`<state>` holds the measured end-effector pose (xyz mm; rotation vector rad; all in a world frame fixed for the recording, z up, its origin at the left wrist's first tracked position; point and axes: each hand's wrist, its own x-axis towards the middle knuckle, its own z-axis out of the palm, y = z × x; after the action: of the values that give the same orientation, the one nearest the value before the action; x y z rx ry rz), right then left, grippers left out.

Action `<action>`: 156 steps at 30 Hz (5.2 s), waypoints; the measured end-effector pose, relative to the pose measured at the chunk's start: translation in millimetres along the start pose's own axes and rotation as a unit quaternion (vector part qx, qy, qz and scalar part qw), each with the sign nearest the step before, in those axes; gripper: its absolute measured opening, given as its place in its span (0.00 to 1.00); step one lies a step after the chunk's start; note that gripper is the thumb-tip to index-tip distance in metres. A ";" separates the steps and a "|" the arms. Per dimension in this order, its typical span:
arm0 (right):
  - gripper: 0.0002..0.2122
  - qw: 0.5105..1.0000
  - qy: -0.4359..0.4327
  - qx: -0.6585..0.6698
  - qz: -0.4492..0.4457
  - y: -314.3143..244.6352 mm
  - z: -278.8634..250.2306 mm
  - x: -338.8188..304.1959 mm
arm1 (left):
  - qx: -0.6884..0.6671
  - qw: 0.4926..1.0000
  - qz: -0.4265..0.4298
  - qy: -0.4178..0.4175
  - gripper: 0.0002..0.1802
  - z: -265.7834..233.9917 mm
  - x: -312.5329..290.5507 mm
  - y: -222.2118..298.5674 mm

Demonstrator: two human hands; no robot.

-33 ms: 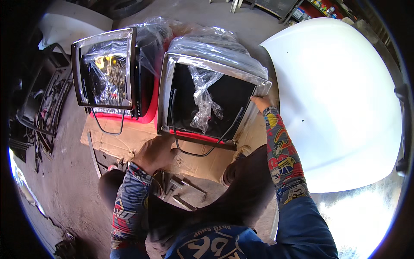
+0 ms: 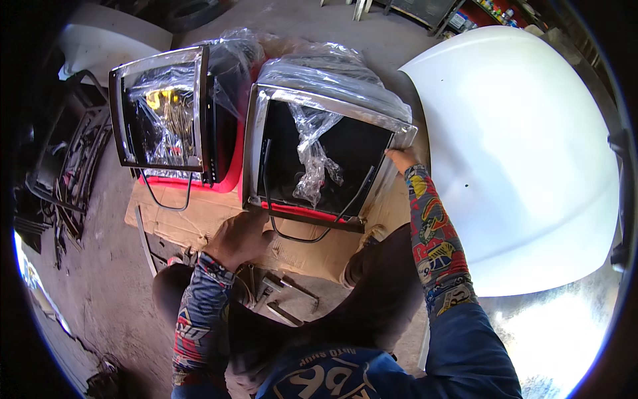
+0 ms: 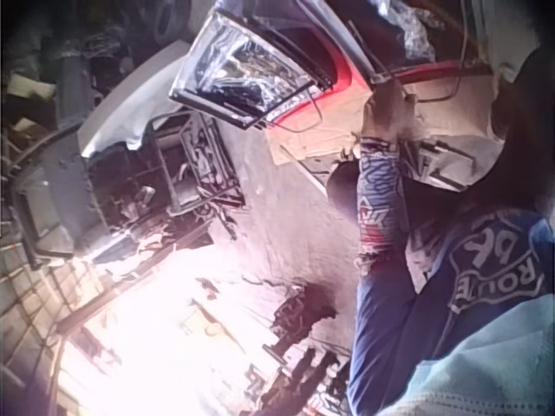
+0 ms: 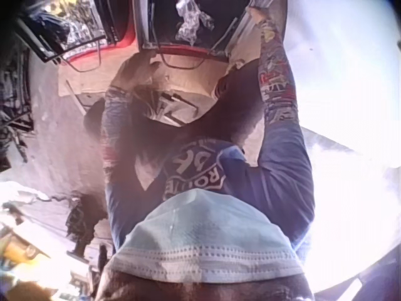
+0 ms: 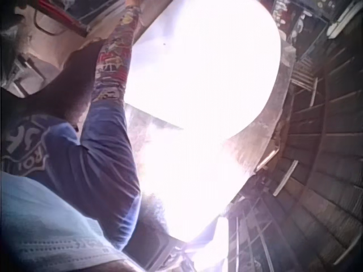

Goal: The person sits on the floor and works on two chrome car parts, possibly headlights, by hand. They repeatedly adjust and reposition the parts on a cardboard surface. The person then stands, walks to a cabinet, retrieves a bottle, and returns to the work area.

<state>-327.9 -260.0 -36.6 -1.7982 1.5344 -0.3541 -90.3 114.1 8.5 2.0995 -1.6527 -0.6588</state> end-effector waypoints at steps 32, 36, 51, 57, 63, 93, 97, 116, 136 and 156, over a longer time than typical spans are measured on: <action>0.27 0.994 0.065 -0.075 -0.048 22.0 6.8 34.7 | 0.029 0.999 0.014 -0.005 0.21 -5.1 1.5 2.7; 0.28 0.995 0.032 -0.066 -0.063 34.9 10.7 47.8 | 0.023 1.000 0.013 0.006 0.22 -3.6 -0.3 0.3; 0.26 1.000 -0.018 -0.008 -0.014 6.4 -2.4 17.2 | 0.030 1.000 -0.005 0.002 0.22 -5.6 -1.9 2.0; 0.27 1.000 -0.008 -0.007 -0.003 14.2 -2.2 27.5 | 0.021 1.000 -0.014 -0.005 0.23 -3.7 -1.3 -2.8; 0.27 0.999 0.004 -0.036 -0.023 20.2 3.1 42.4 | 0.018 0.999 -0.026 -0.019 0.22 3.9 0.0 -8.1; 0.28 0.998 0.007 0.051 0.029 32.3 -4.9 47.4 | 0.043 0.999 -0.026 0.015 0.19 5.6 -6.7 -14.6; 0.26 0.996 -0.023 0.085 0.032 27.7 -3.6 44.4 | 0.039 0.999 -0.029 0.012 0.19 5.9 -6.1 -13.5; 0.26 0.998 -0.038 0.017 0.049 20.6 -6.6 45.0 | 0.025 0.999 -0.043 -0.012 0.20 -5.7 -6.7 -9.9; 0.29 0.994 -0.058 0.003 0.088 3.4 -12.0 28.0 | 0.055 0.997 -0.050 0.000 0.15 7.2 -7.9 -25.9; 0.35 0.993 -0.051 0.002 0.106 20.2 -16.2 49.7 | 0.011 0.827 -0.124 0.548 0.15 -71.2 -33.1 -60.1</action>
<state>-340.6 -312.6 -51.3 -1.6053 1.6326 -0.1592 -7.9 161.1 36.6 2.0389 -0.7207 0.4914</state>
